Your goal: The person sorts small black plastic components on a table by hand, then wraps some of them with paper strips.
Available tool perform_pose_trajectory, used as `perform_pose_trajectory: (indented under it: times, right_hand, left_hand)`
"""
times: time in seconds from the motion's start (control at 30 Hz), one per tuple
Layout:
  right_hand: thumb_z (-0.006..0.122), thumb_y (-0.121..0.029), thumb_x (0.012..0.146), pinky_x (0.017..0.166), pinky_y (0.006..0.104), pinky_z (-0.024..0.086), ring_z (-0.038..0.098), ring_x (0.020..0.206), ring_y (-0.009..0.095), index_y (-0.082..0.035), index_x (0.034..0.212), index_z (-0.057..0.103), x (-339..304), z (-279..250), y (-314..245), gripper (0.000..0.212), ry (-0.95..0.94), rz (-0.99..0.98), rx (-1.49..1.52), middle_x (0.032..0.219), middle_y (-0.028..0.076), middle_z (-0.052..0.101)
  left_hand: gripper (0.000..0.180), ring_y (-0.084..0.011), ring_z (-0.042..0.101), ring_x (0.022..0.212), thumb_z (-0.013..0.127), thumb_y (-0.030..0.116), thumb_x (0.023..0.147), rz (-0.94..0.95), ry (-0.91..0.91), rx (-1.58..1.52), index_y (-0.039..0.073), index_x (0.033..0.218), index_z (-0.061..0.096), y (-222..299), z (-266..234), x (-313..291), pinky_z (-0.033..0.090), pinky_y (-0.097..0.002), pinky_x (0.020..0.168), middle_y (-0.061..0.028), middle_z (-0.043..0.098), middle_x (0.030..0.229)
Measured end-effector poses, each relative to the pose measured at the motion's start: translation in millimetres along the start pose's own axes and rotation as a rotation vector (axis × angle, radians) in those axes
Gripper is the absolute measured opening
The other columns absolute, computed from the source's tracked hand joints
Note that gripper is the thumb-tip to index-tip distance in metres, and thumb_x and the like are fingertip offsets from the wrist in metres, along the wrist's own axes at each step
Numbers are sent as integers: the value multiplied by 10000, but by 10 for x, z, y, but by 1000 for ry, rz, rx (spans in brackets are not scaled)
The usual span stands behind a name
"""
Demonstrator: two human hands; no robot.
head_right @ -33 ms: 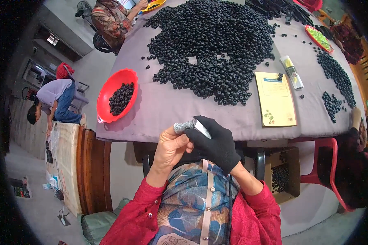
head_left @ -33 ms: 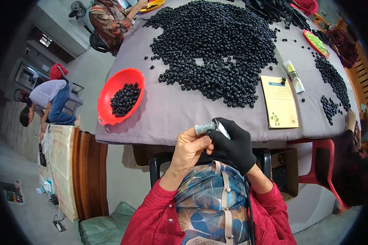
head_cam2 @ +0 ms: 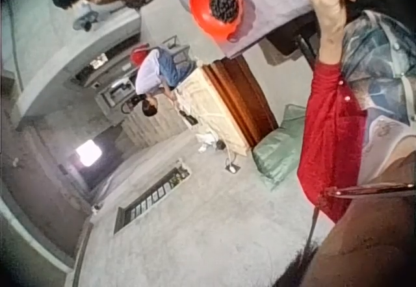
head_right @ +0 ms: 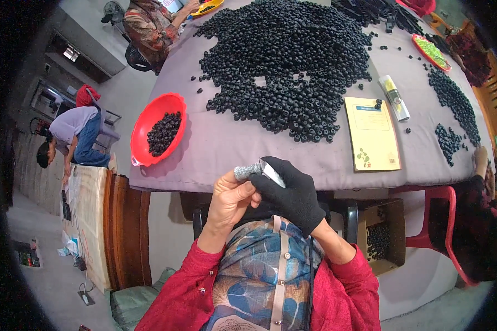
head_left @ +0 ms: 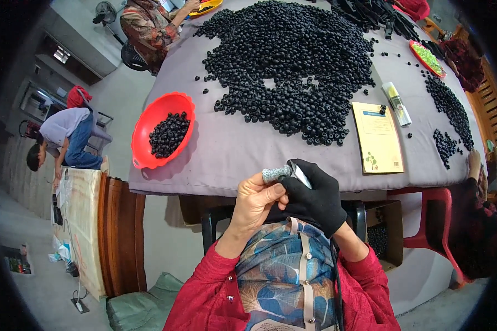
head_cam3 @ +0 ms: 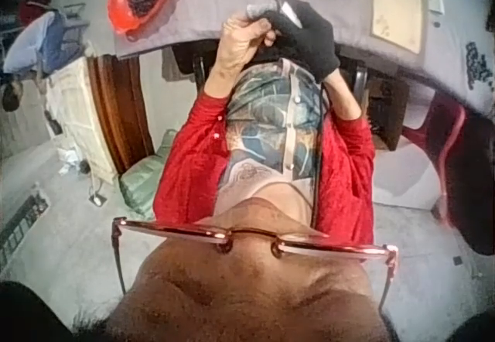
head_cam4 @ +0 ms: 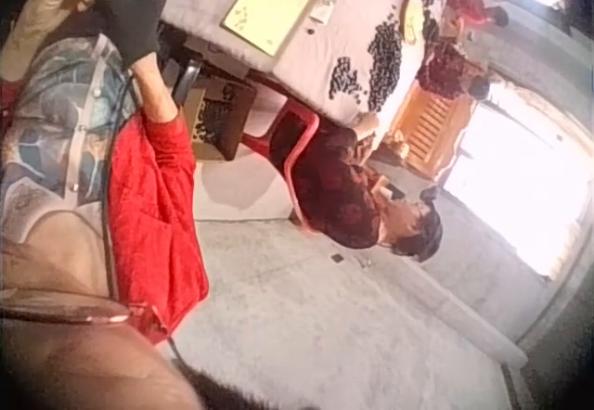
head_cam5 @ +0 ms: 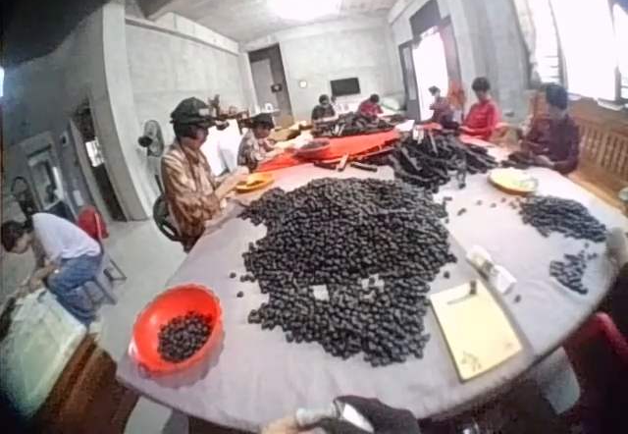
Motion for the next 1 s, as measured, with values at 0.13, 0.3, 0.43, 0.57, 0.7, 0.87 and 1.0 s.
perform_pose_trajectory:
  times: [0.13, 0.3, 0.43, 0.57, 0.7, 0.87, 1.0]
  right_hand:
    - [670, -192, 749, 713, 257, 471, 588, 812, 137, -7, 1087, 540, -1, -24, -76, 407, 10, -65, -85, 958, 117, 597]
    - [679, -188, 742, 700, 259, 471, 581, 803, 122, -9, 1082, 547, -11, -61, -149, 406, 24, -96, -135, 938, 116, 603]
    - [679, -185, 741, 688, 256, 469, 574, 794, 115, -4, 1078, 548, -18, -105, 44, 404, 32, 179, 92, 914, 111, 605]
    - [675, -189, 747, 670, 254, 468, 570, 778, 107, 2, 1069, 553, -16, -92, -209, 394, 29, -113, -116, 891, 106, 609]
    - [670, -188, 750, 654, 253, 470, 576, 749, 108, -2, 1066, 559, -11, -52, -163, 382, 8, -60, -89, 858, 107, 614]
    - [673, -184, 743, 647, 259, 472, 583, 735, 117, -8, 1065, 561, -22, -57, -77, 383, 5, 118, 32, 849, 112, 613]
    - [668, -178, 745, 652, 262, 473, 588, 752, 118, -11, 1077, 554, -11, -111, -242, 389, 61, -66, -149, 860, 111, 610]
  left_hand:
    - [172, -82, 519, 531, 553, 16, 818, 66, 2, 190, -13, 982, 598, 84, 33, -19, 415, -182, 466, -51, 583, 674]
    - [182, -62, 487, 511, 534, 40, 842, 78, -13, 130, -10, 1010, 586, 92, 51, -39, 370, -171, 437, -54, 581, 695]
    - [184, -61, 484, 503, 531, 43, 847, 41, -27, 25, -11, 1017, 577, 95, 58, -37, 366, -167, 430, -65, 586, 719]
    - [168, -66, 485, 498, 539, 40, 841, 14, -40, 44, -16, 994, 578, 66, 81, -43, 372, -171, 427, -71, 587, 713]
    - [153, -72, 498, 504, 553, 42, 830, 23, -68, 67, -23, 967, 580, 60, 86, -53, 382, -172, 425, -73, 587, 709]
    - [149, -78, 507, 511, 562, 35, 821, 14, -86, 65, -26, 956, 579, 82, 118, -50, 390, -171, 431, -75, 583, 703]
    - [170, -85, 491, 506, 579, 48, 810, 14, -105, 29, -14, 968, 579, 105, 93, -44, 365, -178, 425, -65, 573, 691]
Point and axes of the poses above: each hand's wrist, its own x-axis towards the middle knuckle, its own z-axis out of the palm, y = z × x, the point moved 10 cm from there along x, towards the middle knuckle
